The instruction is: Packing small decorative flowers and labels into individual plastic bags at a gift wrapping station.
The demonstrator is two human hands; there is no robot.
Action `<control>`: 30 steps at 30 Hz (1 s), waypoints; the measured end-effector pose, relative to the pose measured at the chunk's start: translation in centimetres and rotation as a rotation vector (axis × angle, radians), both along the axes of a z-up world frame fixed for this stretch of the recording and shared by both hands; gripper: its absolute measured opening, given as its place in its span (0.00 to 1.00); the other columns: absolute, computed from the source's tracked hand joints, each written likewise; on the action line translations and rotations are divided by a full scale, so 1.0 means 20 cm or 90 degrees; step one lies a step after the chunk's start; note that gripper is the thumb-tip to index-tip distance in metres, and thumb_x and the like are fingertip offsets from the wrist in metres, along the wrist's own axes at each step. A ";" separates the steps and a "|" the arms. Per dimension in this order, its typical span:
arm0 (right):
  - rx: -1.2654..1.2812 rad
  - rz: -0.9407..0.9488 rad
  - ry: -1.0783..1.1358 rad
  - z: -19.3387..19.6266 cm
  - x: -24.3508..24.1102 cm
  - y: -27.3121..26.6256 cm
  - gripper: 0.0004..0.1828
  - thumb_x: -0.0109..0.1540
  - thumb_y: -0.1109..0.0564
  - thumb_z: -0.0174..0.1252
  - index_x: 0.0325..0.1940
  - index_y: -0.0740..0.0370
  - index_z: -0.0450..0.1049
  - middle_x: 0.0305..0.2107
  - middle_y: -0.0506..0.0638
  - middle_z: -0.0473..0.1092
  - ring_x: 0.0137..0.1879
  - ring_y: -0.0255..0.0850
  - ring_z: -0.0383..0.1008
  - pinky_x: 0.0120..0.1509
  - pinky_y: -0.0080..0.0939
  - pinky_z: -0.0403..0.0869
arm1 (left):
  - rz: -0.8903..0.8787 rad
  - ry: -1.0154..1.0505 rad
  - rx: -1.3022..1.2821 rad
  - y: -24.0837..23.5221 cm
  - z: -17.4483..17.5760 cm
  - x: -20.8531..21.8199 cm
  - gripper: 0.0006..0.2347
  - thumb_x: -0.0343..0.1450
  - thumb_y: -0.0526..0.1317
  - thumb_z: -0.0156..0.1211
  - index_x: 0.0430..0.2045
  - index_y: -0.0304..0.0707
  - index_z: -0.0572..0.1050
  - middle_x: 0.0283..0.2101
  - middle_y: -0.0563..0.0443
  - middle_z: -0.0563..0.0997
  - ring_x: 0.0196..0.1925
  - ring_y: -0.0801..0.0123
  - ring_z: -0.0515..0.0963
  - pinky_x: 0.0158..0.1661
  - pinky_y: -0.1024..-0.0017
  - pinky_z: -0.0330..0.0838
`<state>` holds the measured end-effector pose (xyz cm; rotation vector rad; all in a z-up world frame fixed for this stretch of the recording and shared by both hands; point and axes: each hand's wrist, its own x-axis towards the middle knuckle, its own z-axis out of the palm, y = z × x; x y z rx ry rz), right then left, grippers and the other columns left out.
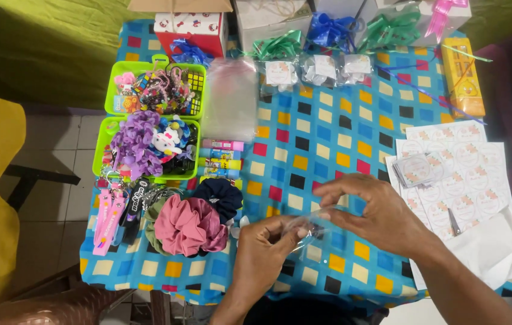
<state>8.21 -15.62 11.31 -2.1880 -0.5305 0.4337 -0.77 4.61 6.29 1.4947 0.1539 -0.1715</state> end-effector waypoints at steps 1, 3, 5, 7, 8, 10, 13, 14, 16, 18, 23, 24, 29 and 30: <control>0.000 0.003 0.001 0.00 0.00 0.01 0.14 0.59 0.51 0.68 0.49 0.46 0.83 0.32 0.41 0.81 0.41 0.35 0.83 0.50 0.41 0.80 | 0.003 0.001 0.000 0.00 -0.02 0.00 0.08 0.71 0.41 0.65 0.38 0.40 0.86 0.33 0.52 0.89 0.39 0.68 0.89 0.37 0.70 0.85; -0.039 0.036 -0.027 0.01 -0.01 0.02 0.06 0.60 0.49 0.65 0.37 0.49 0.84 0.29 0.42 0.82 0.41 0.38 0.80 0.48 0.43 0.74 | 0.040 0.070 0.050 -0.01 -0.05 -0.01 0.11 0.67 0.44 0.69 0.37 0.39 0.87 0.37 0.51 0.92 0.43 0.68 0.92 0.40 0.72 0.90; -0.044 0.084 -0.031 0.05 0.00 0.04 0.05 0.61 0.49 0.64 0.35 0.48 0.83 0.28 0.40 0.81 0.40 0.38 0.77 0.50 0.43 0.72 | 0.043 0.068 0.065 0.00 -0.08 -0.02 0.11 0.68 0.45 0.69 0.38 0.40 0.87 0.28 0.54 0.88 0.34 0.71 0.88 0.36 0.73 0.85; -0.050 0.124 -0.036 0.05 0.01 0.03 0.06 0.63 0.49 0.63 0.33 0.47 0.82 0.28 0.37 0.80 0.40 0.37 0.75 0.51 0.43 0.70 | 0.037 0.067 0.080 -0.02 -0.09 -0.02 0.12 0.68 0.47 0.69 0.38 0.41 0.86 0.20 0.57 0.84 0.25 0.74 0.84 0.32 0.73 0.80; -0.084 0.152 -0.028 0.04 0.02 0.01 0.07 0.65 0.47 0.60 0.35 0.47 0.79 0.29 0.38 0.78 0.41 0.38 0.72 0.53 0.44 0.68 | 0.028 0.073 0.047 -0.02 -0.08 -0.01 0.14 0.68 0.45 0.68 0.43 0.39 0.84 0.28 0.54 0.88 0.28 0.74 0.86 0.33 0.73 0.82; -0.118 0.177 -0.020 0.03 0.04 -0.01 0.08 0.67 0.46 0.56 0.37 0.47 0.77 0.31 0.38 0.77 0.42 0.39 0.70 0.56 0.45 0.66 | 0.015 0.079 0.014 -0.04 -0.08 -0.01 0.16 0.68 0.44 0.67 0.48 0.38 0.81 0.37 0.51 0.92 0.31 0.74 0.87 0.34 0.74 0.84; -0.119 0.144 -0.015 0.02 0.07 -0.02 0.10 0.64 0.43 0.60 0.38 0.46 0.82 0.38 0.40 0.80 0.53 0.39 0.75 0.66 0.50 0.66 | -0.002 0.138 -0.050 -0.07 -0.08 0.00 0.23 0.67 0.49 0.65 0.55 0.39 0.78 0.44 0.44 0.91 0.46 0.66 0.92 0.34 0.73 0.89; -0.106 0.126 -0.014 0.02 0.07 -0.02 0.07 0.62 0.45 0.63 0.37 0.45 0.82 0.35 0.39 0.81 0.50 0.38 0.76 0.65 0.49 0.65 | 0.003 0.150 -0.032 -0.08 -0.09 0.00 0.22 0.67 0.48 0.66 0.54 0.38 0.78 0.39 0.45 0.91 0.39 0.70 0.90 0.32 0.75 0.88; -0.093 0.112 -0.009 0.00 0.07 -0.03 0.04 0.61 0.47 0.66 0.35 0.44 0.83 0.32 0.37 0.82 0.47 0.37 0.77 0.64 0.48 0.64 | 0.012 0.166 -0.015 -0.08 -0.10 0.00 0.22 0.67 0.47 0.67 0.54 0.38 0.79 0.34 0.47 0.91 0.32 0.74 0.88 0.30 0.76 0.87; -0.107 0.147 0.011 -0.02 0.07 -0.04 0.07 0.63 0.46 0.62 0.37 0.46 0.82 0.32 0.38 0.81 0.47 0.37 0.77 0.68 0.48 0.63 | 0.001 0.157 0.022 -0.08 -0.11 0.00 0.21 0.67 0.48 0.66 0.53 0.40 0.79 0.36 0.46 0.91 0.37 0.69 0.92 0.33 0.73 0.90; -0.106 0.152 0.053 0.00 0.09 -0.04 0.09 0.63 0.45 0.62 0.39 0.48 0.81 0.31 0.40 0.82 0.41 0.36 0.81 0.64 0.48 0.63 | -0.004 0.194 0.066 -0.09 -0.06 0.01 0.22 0.66 0.50 0.68 0.53 0.43 0.80 0.31 0.50 0.91 0.35 0.70 0.93 0.33 0.75 0.89; -0.112 0.143 0.083 0.00 0.10 -0.05 0.11 0.61 0.42 0.63 0.41 0.46 0.83 0.34 0.40 0.83 0.46 0.36 0.79 0.52 0.43 0.73 | -0.005 0.176 0.087 -0.09 -0.06 0.01 0.25 0.64 0.54 0.66 0.53 0.44 0.80 0.30 0.51 0.90 0.35 0.71 0.92 0.33 0.74 0.90; -0.121 0.295 0.100 -0.04 0.14 -0.12 0.10 0.67 0.47 0.55 0.38 0.46 0.80 0.32 0.36 0.81 0.38 0.35 0.83 0.78 0.61 0.51 | -0.048 0.104 0.137 -0.11 -0.06 0.01 0.31 0.65 0.61 0.57 0.63 0.50 0.69 0.43 0.50 0.89 0.30 0.72 0.88 0.35 0.71 0.85; -0.109 0.339 0.101 -0.04 0.14 -0.14 0.10 0.69 0.48 0.53 0.40 0.47 0.78 0.32 0.38 0.78 0.38 0.37 0.82 0.78 0.63 0.52 | -0.084 0.055 0.184 -0.11 -0.07 0.01 0.37 0.66 0.67 0.49 0.70 0.55 0.61 0.53 0.49 0.86 0.26 0.71 0.83 0.35 0.66 0.80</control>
